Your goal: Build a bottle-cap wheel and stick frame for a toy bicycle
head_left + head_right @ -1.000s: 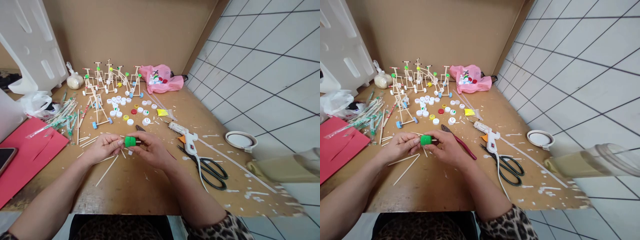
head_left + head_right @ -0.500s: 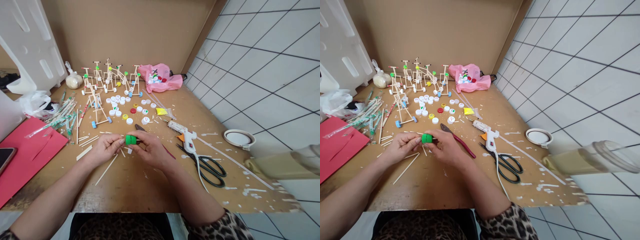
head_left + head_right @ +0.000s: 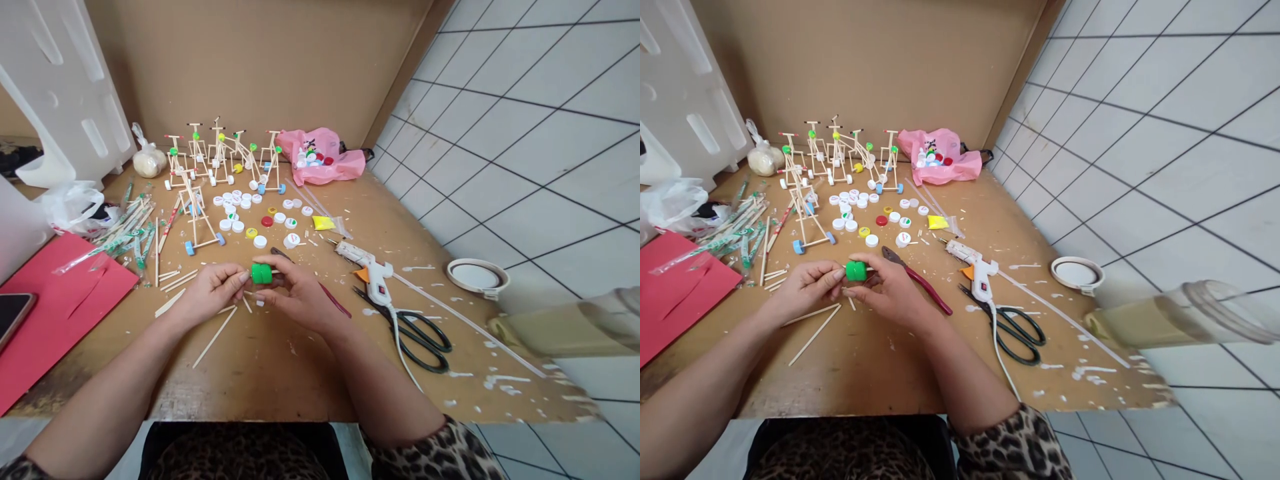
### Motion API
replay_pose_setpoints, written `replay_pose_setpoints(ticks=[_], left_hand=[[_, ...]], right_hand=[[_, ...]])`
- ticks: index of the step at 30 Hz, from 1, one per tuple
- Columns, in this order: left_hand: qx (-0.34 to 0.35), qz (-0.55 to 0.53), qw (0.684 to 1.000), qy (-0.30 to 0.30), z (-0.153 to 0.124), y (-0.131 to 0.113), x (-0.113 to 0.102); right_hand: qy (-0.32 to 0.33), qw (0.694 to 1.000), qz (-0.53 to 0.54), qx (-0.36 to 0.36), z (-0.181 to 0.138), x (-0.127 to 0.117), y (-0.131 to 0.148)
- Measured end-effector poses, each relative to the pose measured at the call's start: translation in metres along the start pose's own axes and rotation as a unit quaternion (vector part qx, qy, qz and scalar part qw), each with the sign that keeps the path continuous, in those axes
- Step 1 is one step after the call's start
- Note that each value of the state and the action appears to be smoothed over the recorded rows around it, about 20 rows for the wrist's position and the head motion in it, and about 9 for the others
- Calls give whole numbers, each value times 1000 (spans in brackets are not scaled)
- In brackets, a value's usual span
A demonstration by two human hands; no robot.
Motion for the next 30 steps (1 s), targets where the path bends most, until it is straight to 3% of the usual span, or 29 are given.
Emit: replay_pose_setpoints(ticks=[7, 11, 21, 30], left_hand=[[-50, -133, 990, 22, 0, -1, -1], [-60, -142, 988, 29, 0, -1, 0], [-6, -40, 999, 6, -2, -1, 0], [123, 136, 982, -48, -2, -1, -5]], right_hand=[[-46, 999, 11, -27, -1, 1, -2], [-53, 997, 0, -55, -1, -1, -1], [-55, 994, -41, -91, -2, -3, 3], [-68, 997, -34, -22, -4, 1, 0]])
Point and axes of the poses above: each hand's wrist, its own z-axis towards the middle knuckle, its own x-axis out of the palm, y = z × x, the point moved 2 cm from there along z, towards the middle knuckle, and after that the axes turned 2 degrees about -z, right-handed, at the moved point
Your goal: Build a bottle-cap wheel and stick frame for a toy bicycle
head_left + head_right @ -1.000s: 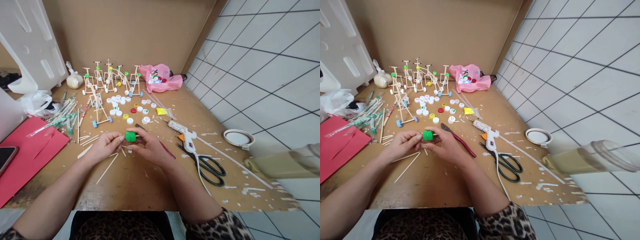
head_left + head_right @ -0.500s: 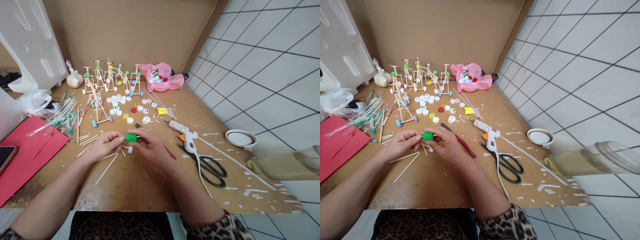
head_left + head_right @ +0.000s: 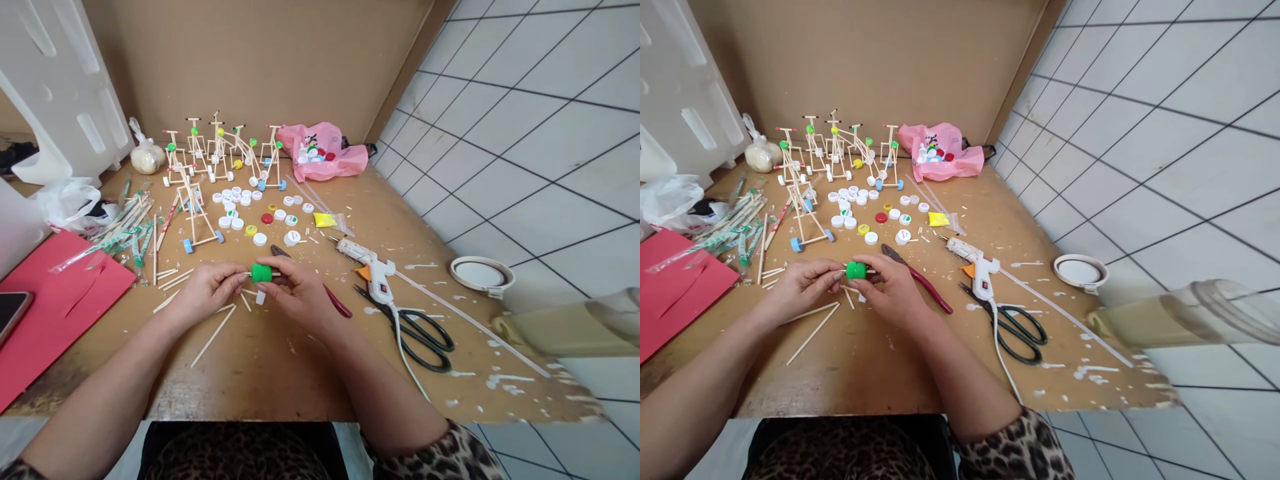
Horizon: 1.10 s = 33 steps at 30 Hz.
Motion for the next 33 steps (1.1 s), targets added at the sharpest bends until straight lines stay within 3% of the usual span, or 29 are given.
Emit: replay_pose_setpoints(ticks=[12, 22, 26, 33], left_hand=[[87, 50, 995, 29, 0, -2, 3], [77, 18, 996, 32, -1, -1, 5], [47, -4, 998, 37, -1, 2, 6], [-91, -117, 987, 61, -1, 10, 9]], right_hand=[[-8, 998, -27, -55, -1, -3, 3], [-9, 999, -25, -39, -3, -2, 0], [-15, 999, -35, -21, -4, 0, -1], [16, 999, 26, 38, -3, 1, -5]])
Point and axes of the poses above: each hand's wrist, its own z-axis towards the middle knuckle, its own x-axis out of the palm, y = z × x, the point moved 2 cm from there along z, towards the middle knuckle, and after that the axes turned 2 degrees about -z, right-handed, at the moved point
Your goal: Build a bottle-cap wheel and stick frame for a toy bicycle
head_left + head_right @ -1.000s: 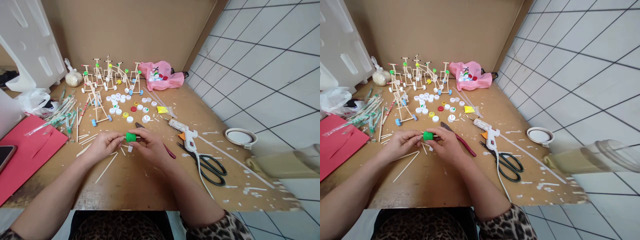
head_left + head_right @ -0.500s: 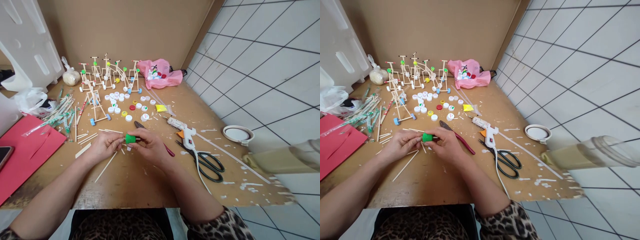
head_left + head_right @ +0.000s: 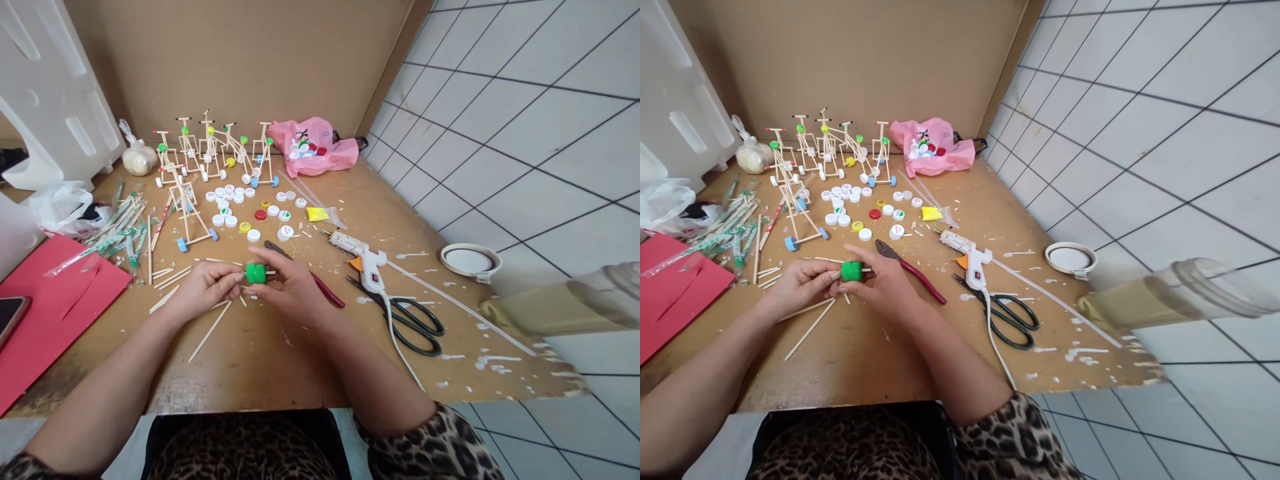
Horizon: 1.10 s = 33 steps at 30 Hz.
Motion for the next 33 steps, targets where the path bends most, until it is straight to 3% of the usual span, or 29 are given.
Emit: replay_pose_setpoints(ticks=[5, 10, 13, 16, 19, 25, 33], left_hand=[[-36, -46, 997, -48, 1, 2, 0], [-28, -63, 995, -76, 1, 3, -2], [-32, -65, 993, -93, 2, 8, -9], [-21, -33, 987, -157, 5, 17, -22], [24, 76, 972, -222, 9, 24, -33], [72, 220, 961, -150, 13, 27, -32], [49, 267, 958, -91, 11, 21, -25]], right_hand=[[-2, 1000, 12, 17, -1, -9, -4], [-7, 999, 27, 19, 0, -7, -4], [-23, 999, -21, 23, 2, -2, -8], [-45, 993, -101, 36, 7, 1, -17], [-48, 984, -163, 49, 15, 4, -25], [6, 958, -280, 58, 29, 11, -25], [41, 947, -304, 91, 28, 4, -23]])
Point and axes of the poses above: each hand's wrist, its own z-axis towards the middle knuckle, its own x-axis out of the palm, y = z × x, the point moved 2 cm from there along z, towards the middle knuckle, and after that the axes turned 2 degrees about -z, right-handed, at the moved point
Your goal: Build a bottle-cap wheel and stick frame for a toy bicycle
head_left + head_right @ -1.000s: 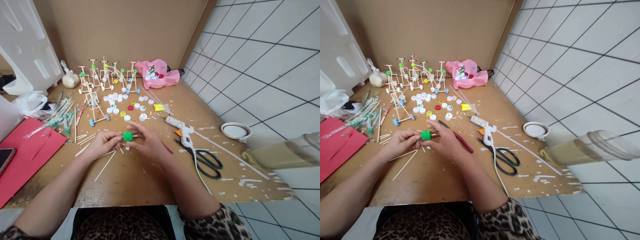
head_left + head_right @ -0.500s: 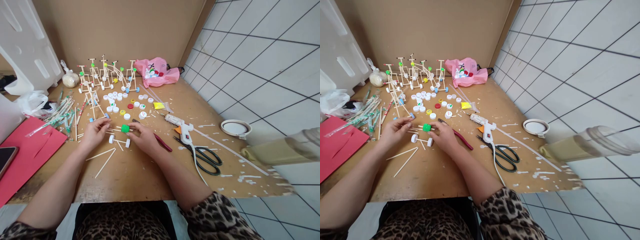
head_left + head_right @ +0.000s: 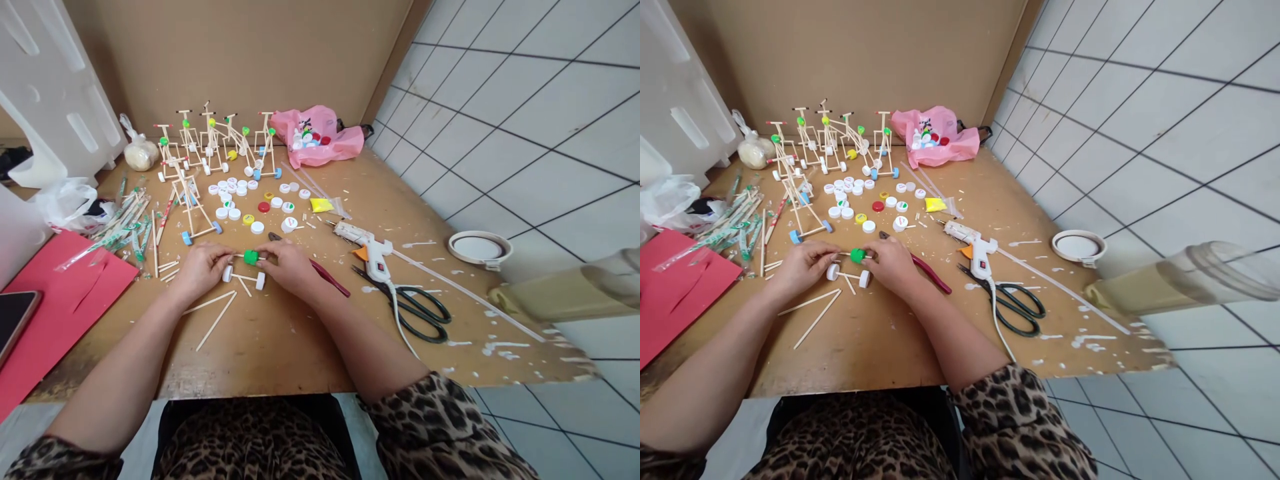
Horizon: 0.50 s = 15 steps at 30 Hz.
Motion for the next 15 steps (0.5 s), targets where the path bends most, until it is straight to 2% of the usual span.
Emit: replay_pose_setpoints(ticks=[5, 10, 15], left_hand=[[-8, -20, 999, 33, -2, -5, 1], [-55, -61, 996, 13, -5, -5, -2], [-93, -78, 992, -20, -5, -1, -6]], right_hand=[[14, 1000, -20, -13, -2, -2, -1], [-28, 999, -39, -20, -6, -6, -7], [-23, 999, -29, -16, -9, -8, -7]])
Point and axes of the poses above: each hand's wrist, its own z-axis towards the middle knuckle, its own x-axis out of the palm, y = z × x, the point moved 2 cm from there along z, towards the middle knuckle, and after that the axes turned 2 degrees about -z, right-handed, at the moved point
